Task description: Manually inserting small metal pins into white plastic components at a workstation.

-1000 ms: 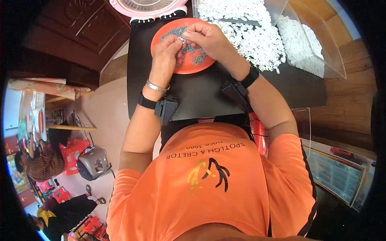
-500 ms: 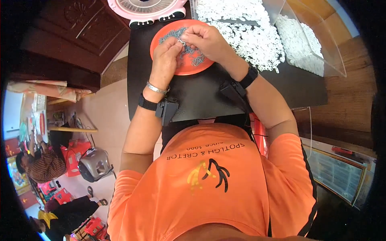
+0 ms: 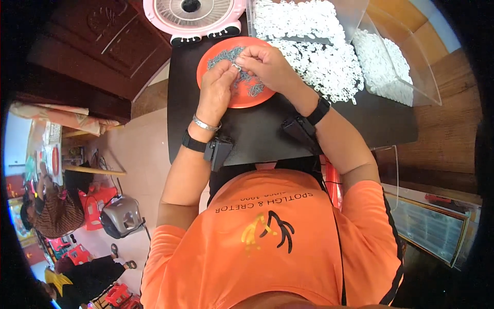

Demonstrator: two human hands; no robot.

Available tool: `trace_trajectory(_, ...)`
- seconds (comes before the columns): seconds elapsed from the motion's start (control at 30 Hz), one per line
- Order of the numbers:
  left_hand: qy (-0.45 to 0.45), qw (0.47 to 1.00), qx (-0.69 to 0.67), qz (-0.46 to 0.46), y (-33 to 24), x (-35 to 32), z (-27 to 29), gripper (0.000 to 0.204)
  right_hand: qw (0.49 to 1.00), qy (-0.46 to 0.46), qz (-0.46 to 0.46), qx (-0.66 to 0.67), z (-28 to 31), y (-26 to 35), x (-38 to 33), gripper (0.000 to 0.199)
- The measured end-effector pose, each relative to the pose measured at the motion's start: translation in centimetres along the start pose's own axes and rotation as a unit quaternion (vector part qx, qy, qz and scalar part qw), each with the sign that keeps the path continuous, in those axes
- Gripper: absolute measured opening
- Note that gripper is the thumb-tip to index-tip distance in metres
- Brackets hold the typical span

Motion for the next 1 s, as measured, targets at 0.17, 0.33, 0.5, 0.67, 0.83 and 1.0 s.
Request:
trace_trajectory(0.17, -0.010, 1.000, 0.012, -0.015, -0.2, -0.1, -0.2, 0.017, 1.000, -0.005, -0.005, -0.007, -0.1, 0.5, -0.2, 0.019)
trace_trajectory(0.33, -0.025, 0.997, 0.050, -0.053, -0.1, -0.2, 0.1, 0.017, 0.999, -0.006, 0.012, -0.050, -0.1, 0.1, -0.2, 0.017)
trace_trajectory(0.5, -0.033, 0.999, 0.019, -0.023, 0.0, -0.3, 0.0, 0.018, 0.996, -0.020, 0.054, -0.069, 0.0, 1.0, -0.4, 0.016)
trace_trajectory(0.67, -0.021, 0.995, 0.077, -0.060, 0.5, 0.9, 0.8, 0.019, 0.992, -0.029, 0.081, -0.095, 0.5, 1.5, 0.0, 0.019)
trace_trajectory(0.83, -0.081, 0.990, 0.095, -0.071, 0.2, 1.2, 2.4, 0.020, 0.951, -0.148, 0.084, -0.259, 5.6, 2.1, 0.2, 0.023)
trace_trajectory(1.0, -0.109, 0.983, 0.106, -0.101, -0.3, 0.7, 3.1, 0.021, 0.807, -0.174, -0.044, -0.562, 9.2, 0.0, -0.1, 0.024)
Point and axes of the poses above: each hand's wrist, its own x-axis towards the middle knuckle, its own z-axis out of the back of the hand, y = z × x, the point moved 10 cm from there along x, towards the middle knuckle, and after that the axes turned 1 degree about y, right-handed, at the moved point
